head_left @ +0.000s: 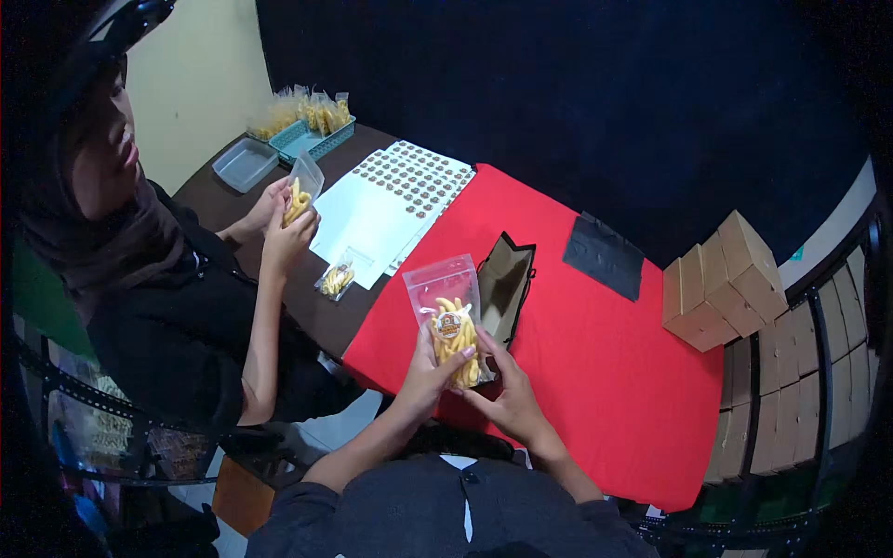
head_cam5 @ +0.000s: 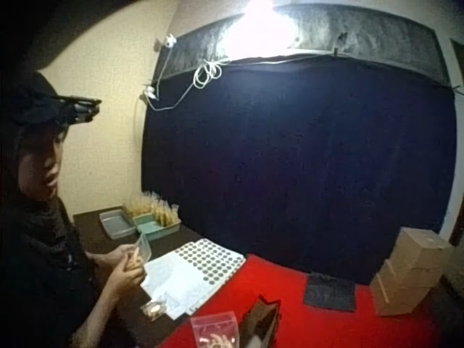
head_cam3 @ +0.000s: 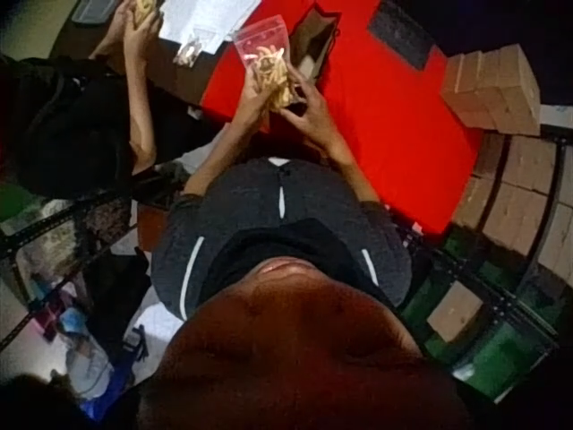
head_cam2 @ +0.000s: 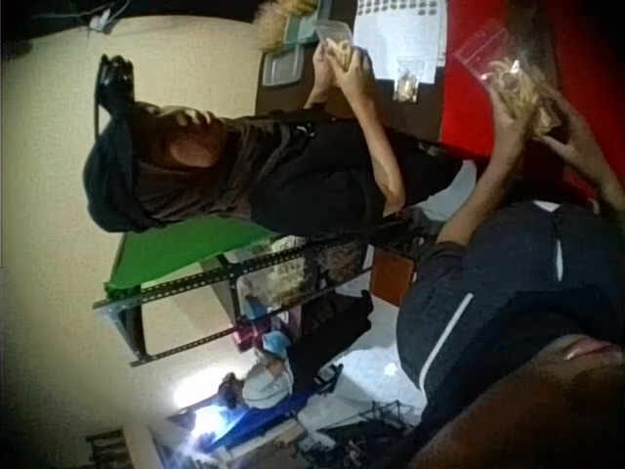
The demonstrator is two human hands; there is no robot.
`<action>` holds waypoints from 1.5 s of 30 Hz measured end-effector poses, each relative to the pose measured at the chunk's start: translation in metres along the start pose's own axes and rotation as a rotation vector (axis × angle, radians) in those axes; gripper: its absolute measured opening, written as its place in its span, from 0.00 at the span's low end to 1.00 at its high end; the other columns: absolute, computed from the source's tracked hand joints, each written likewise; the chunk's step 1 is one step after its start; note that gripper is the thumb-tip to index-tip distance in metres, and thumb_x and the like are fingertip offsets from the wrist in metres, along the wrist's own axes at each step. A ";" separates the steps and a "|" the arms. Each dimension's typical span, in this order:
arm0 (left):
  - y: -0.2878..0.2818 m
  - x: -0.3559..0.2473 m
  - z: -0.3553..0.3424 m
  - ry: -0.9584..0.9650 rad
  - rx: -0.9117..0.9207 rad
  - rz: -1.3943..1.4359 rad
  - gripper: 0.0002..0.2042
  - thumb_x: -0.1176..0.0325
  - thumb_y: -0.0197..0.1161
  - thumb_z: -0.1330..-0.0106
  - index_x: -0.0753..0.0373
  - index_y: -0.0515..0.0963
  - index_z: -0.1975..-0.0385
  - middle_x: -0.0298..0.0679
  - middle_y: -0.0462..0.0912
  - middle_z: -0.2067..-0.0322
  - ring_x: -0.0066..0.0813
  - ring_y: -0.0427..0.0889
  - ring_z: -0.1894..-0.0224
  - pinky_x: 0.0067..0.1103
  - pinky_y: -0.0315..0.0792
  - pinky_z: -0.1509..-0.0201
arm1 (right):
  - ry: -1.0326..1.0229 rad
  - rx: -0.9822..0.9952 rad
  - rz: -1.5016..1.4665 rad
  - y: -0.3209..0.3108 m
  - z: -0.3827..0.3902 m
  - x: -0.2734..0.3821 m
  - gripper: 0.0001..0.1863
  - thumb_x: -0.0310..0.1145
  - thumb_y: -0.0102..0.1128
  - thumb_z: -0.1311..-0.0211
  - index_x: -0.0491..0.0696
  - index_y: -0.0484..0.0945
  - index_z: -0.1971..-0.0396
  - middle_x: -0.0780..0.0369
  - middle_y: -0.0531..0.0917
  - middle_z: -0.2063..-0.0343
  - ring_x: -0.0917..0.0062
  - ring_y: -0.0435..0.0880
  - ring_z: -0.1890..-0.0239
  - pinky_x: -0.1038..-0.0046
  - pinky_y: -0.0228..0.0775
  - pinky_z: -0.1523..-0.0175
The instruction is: Packing individual snack bags into a larger black gift bag.
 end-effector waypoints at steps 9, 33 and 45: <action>0.021 0.000 0.008 -0.023 0.055 -0.137 0.36 0.74 0.61 0.41 0.61 0.45 0.37 0.41 0.66 0.47 0.28 0.69 0.46 0.25 0.67 0.44 | 0.022 -0.111 0.045 -0.017 0.007 -0.008 0.39 0.27 0.68 0.57 0.49 0.62 0.40 0.54 0.72 0.49 0.65 0.73 0.48 0.69 0.66 0.45; 0.044 -0.006 0.016 0.139 0.164 -0.335 0.33 0.67 0.59 0.38 0.66 0.47 0.39 0.44 0.65 0.47 0.30 0.68 0.45 0.26 0.64 0.43 | -0.382 -0.191 0.503 -0.043 0.027 0.026 0.42 0.40 0.73 0.62 0.43 0.66 0.44 0.59 0.78 0.74 0.71 0.77 0.73 0.70 0.68 0.62; 0.080 -0.048 0.046 0.483 0.511 -0.934 0.37 0.59 0.71 0.52 0.61 0.59 0.43 0.48 0.74 0.53 0.46 0.72 0.48 0.31 0.67 0.47 | -0.131 -0.602 -0.426 -0.089 0.030 -0.004 0.12 0.33 0.58 0.41 0.40 0.78 0.79 0.60 0.79 0.74 0.78 0.76 0.69 0.77 0.67 0.64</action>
Point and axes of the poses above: each hand's wrist, its own z-axis away from the middle knuckle, its own y-axis out of the palm, x = y × z, the point moved 10 cm from there along -z, towards the middle knuckle
